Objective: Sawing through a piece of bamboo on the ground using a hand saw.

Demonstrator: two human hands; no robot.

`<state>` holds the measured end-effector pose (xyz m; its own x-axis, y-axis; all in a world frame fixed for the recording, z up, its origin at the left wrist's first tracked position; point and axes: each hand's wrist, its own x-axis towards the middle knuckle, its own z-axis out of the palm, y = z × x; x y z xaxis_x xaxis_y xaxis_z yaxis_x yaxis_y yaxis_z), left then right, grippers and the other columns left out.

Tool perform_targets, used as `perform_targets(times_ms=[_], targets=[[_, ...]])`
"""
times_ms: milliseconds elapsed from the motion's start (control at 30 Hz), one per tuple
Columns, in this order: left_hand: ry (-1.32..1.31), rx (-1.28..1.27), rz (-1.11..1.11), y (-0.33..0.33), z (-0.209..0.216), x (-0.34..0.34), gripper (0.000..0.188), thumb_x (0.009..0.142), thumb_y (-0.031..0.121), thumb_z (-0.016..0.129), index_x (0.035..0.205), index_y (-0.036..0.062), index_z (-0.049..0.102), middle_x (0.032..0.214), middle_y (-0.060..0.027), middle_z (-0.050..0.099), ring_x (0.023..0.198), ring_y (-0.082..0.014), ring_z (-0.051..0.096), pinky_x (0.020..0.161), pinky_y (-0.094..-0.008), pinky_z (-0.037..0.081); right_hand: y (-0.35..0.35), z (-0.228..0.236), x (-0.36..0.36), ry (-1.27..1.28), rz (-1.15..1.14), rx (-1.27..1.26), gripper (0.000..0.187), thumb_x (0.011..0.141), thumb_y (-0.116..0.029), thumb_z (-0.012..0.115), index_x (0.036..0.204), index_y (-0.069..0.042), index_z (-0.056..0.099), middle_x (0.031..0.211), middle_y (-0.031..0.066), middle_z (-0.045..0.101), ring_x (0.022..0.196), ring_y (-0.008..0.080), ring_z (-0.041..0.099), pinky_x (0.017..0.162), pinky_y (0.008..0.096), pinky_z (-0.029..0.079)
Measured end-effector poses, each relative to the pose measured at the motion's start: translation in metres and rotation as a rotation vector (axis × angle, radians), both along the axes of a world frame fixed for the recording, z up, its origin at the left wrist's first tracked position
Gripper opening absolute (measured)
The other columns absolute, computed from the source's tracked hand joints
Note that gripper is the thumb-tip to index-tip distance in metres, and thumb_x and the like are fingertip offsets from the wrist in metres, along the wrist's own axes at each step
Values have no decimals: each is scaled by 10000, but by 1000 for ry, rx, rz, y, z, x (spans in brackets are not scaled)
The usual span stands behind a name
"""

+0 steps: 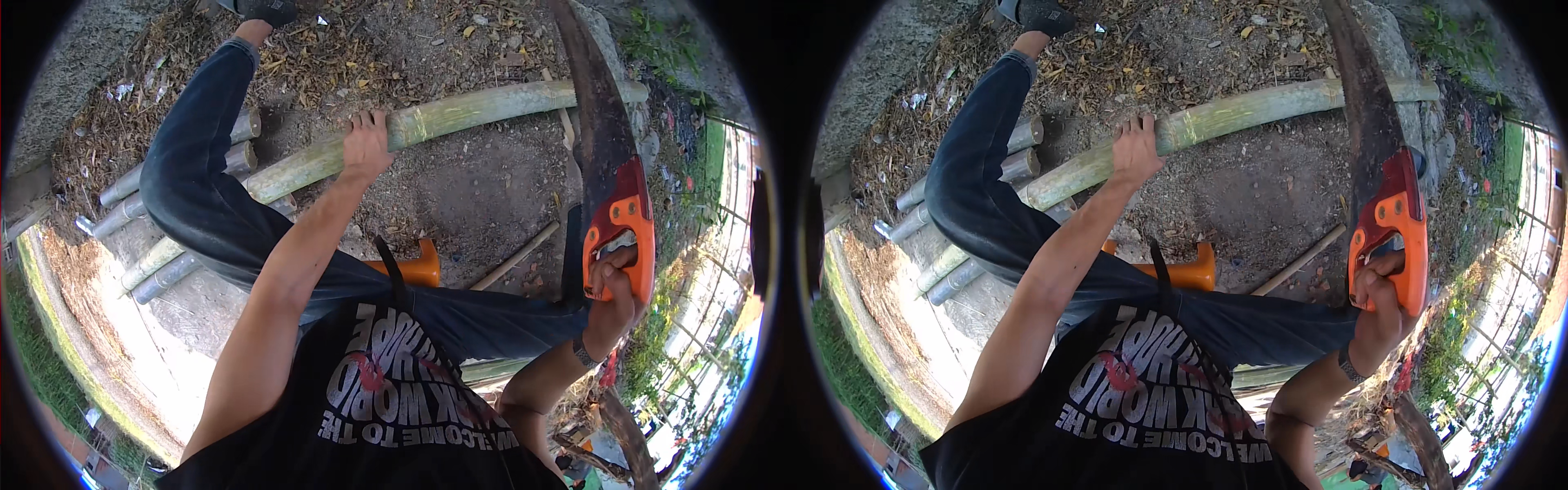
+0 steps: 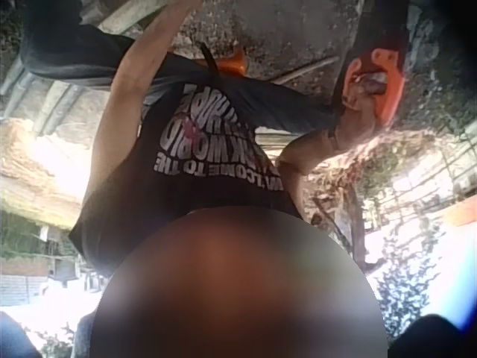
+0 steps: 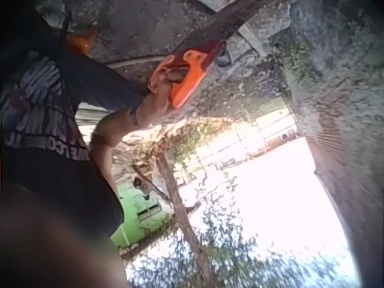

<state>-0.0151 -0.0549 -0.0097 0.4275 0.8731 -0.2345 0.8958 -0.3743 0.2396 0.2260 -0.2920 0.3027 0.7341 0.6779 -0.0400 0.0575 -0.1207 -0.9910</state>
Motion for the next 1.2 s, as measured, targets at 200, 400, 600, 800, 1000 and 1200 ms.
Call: perform_targets(times_ms=[200, 400, 600, 800, 1000, 1200], targets=[[-2, 5, -78, 3, 7, -10, 911, 645, 346, 942, 1374, 33, 494, 1240, -226, 633, 1214, -409, 632, 1070, -496, 528, -45, -126, -44, -703, -163, -119, 94, 842, 30, 649, 928, 4, 620, 829, 109, 659, 730, 247, 667, 747, 358, 546], [112, -157, 20, 37, 16, -13, 925, 639, 510, 937, 1357, 60, 564, 1249, -216, 679, 1165, -380, 679, 1036, -469, 557, -79, -168, -80, -396, -236, -281, 120, 850, 54, 644, 962, 10, 645, 911, 112, 699, 806, 215, 680, 794, 341, 553], [252, -507, -315, 103, 23, -13, 977, 558, 599, 933, 1307, 20, 693, 1325, -163, 705, 1210, -336, 684, 1018, -456, 560, -87, -188, -105, -120, -203, -276, 147, 833, 68, 622, 966, 13, 650, 1006, 106, 734, 863, 174, 684, 817, 311, 551], [-250, -882, -77, 67, -30, -37, 960, 548, 550, 938, 1289, -12, 697, 1181, -209, 745, 1149, -340, 710, 1017, -422, 555, -90, -192, -114, -145, -191, -125, 126, 797, 34, 648, 919, 1, 644, 918, 115, 733, 765, 186, 696, 754, 310, 564], [14, -651, -179, 53, 17, -13, 956, 575, 484, 920, 1349, -8, 649, 1197, -227, 744, 1105, -353, 728, 999, -430, 569, -68, -157, -81, -403, 159, -295, 142, 780, -70, 752, 853, -23, 640, 678, 106, 593, 543, 302, 597, 551, 384, 466], [5, -469, -96, 68, 34, -16, 937, 619, 492, 899, 1408, 65, 629, 1255, -172, 744, 1157, -331, 715, 1046, -430, 555, -44, -178, -100, -352, 317, -193, 209, 848, -147, 791, 813, -34, 618, 614, 77, 541, 498, 238, 553, 523, 360, 442]])
